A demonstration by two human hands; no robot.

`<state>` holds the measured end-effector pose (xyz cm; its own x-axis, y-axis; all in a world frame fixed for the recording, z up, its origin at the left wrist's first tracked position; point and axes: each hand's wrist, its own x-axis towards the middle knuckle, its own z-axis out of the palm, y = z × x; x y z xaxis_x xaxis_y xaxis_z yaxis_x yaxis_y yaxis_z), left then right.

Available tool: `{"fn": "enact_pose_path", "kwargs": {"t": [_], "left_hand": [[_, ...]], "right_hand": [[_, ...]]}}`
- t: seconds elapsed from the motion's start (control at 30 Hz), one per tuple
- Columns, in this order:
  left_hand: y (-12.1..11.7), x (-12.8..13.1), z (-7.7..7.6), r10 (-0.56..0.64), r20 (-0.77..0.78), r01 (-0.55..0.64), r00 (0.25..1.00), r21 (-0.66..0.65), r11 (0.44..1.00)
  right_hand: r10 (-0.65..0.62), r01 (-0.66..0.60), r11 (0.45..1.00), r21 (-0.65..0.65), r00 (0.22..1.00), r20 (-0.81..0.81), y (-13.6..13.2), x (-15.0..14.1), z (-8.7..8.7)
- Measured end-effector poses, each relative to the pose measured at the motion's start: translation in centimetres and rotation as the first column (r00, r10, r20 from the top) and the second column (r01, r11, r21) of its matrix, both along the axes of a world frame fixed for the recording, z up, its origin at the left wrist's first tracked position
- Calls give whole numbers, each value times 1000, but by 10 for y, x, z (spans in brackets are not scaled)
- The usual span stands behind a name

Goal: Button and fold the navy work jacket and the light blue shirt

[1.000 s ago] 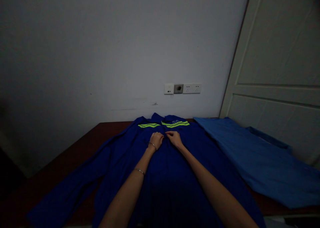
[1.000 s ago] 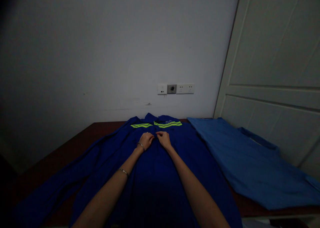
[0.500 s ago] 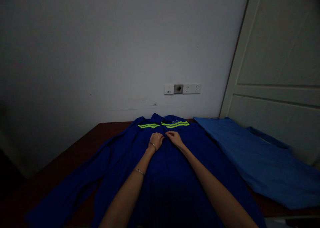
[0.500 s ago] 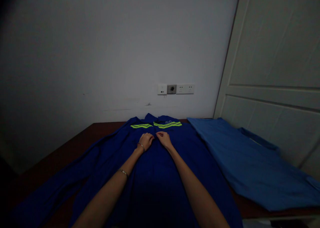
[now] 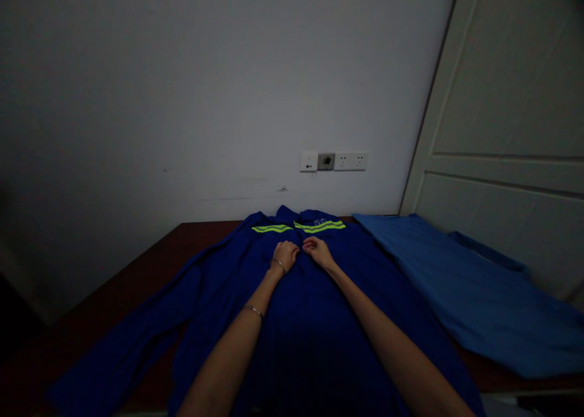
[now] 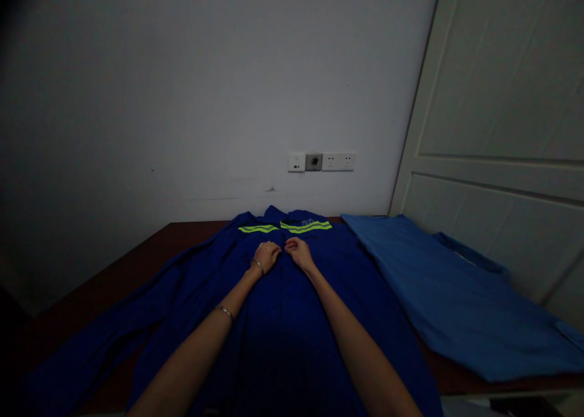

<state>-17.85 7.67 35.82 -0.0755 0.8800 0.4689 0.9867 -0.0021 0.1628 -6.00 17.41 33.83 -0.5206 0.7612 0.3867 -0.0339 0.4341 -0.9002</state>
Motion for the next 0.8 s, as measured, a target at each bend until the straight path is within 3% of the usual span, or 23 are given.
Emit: {"fn": "enact_pose_path", "kwargs": {"t": [0.07, 0.13, 0.23, 0.33, 0.43, 0.57, 0.8], "left_hand": [[0, 0, 1, 0, 2, 0, 1000, -1, 1000], [0, -1, 1, -4, -4, 4, 1000, 0, 1000], [1, -2, 0, -23, 2, 23, 1000, -2, 1000], [4, -5, -3, -57, 55, 56, 997, 6, 998], [6, -7, -5, -75, 226, 55, 971, 93, 994], [6, -7, -1, -16, 484, -100, 875, 212, 972], [10, -1, 0, 102, 483, -163, 870, 86, 983]], "right_hand": [[3, -4, 998, 57, 1000, 15, -3, 2, 4], [1, -14, 981, 193, 998, 66, -4, 4, 9], [-38, -56, 899, 435, 978, 204, -6, 10, 17], [-100, -95, 824, 559, 946, 309, -9, 15, 24], [-152, -104, 775, 623, 927, 344, -16, 19, 30], [-204, -99, 732, 674, 912, 356, -23, 20, 35], [-234, -98, 699, 708, 905, 356, -25, 18, 35]]}}
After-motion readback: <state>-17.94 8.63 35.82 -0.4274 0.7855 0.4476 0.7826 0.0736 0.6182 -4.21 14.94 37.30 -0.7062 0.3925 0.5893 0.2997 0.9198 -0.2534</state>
